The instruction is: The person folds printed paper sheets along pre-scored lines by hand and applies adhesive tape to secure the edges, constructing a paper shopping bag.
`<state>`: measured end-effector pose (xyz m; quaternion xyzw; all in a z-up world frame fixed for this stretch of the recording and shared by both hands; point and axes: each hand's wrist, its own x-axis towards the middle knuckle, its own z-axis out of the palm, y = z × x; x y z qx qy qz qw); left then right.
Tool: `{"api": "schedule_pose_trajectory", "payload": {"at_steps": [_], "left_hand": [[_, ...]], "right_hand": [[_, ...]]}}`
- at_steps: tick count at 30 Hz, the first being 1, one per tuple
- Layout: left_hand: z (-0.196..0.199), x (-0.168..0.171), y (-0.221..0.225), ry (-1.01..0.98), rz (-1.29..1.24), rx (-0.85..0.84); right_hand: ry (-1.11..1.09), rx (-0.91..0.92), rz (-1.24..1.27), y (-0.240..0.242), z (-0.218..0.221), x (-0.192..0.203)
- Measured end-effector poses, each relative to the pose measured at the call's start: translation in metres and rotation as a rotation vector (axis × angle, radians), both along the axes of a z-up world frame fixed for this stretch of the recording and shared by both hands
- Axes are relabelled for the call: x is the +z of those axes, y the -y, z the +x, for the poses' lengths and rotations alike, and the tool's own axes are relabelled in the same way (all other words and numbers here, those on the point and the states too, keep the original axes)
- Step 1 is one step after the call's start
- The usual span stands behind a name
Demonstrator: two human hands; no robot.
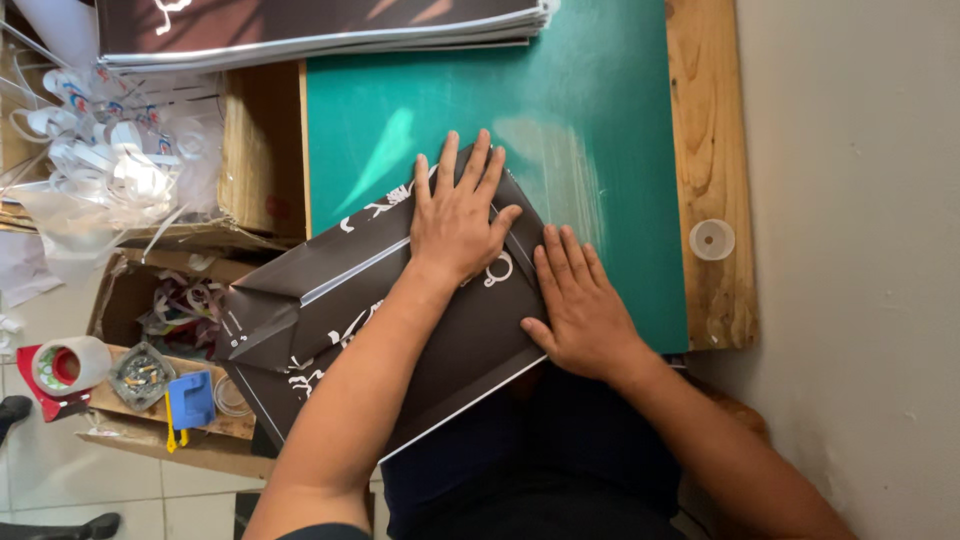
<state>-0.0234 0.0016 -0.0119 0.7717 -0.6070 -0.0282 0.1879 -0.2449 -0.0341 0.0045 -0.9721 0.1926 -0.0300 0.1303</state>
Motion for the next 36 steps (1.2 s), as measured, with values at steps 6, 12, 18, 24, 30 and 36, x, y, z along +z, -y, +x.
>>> {"api": "schedule_pose_trajectory", "payload": {"at_steps": [6,12,18,24,30,36], "left_hand": [[0.004,-0.007,0.005,0.018,0.061,-0.031],[0.005,-0.006,0.002,0.026,0.057,-0.021],[0.004,-0.004,0.002,0.002,0.045,-0.013],[0.003,-0.002,0.003,-0.003,0.035,-0.009],[0.003,0.000,0.003,-0.006,0.004,-0.006],[0.011,-0.004,0.002,-0.055,-0.049,0.006]], "right_hand": [[0.266,-0.324,-0.070,0.057,-0.067,-0.002],[0.087,-0.407,-0.273,0.068,-0.105,-0.015],[0.284,-0.236,-0.066,0.052,-0.109,0.014],[0.265,0.025,0.034,0.014,-0.056,0.018],[0.312,0.196,-0.090,0.054,-0.010,0.017],[0.318,0.238,-0.118,0.075,0.025,0.010]]}}
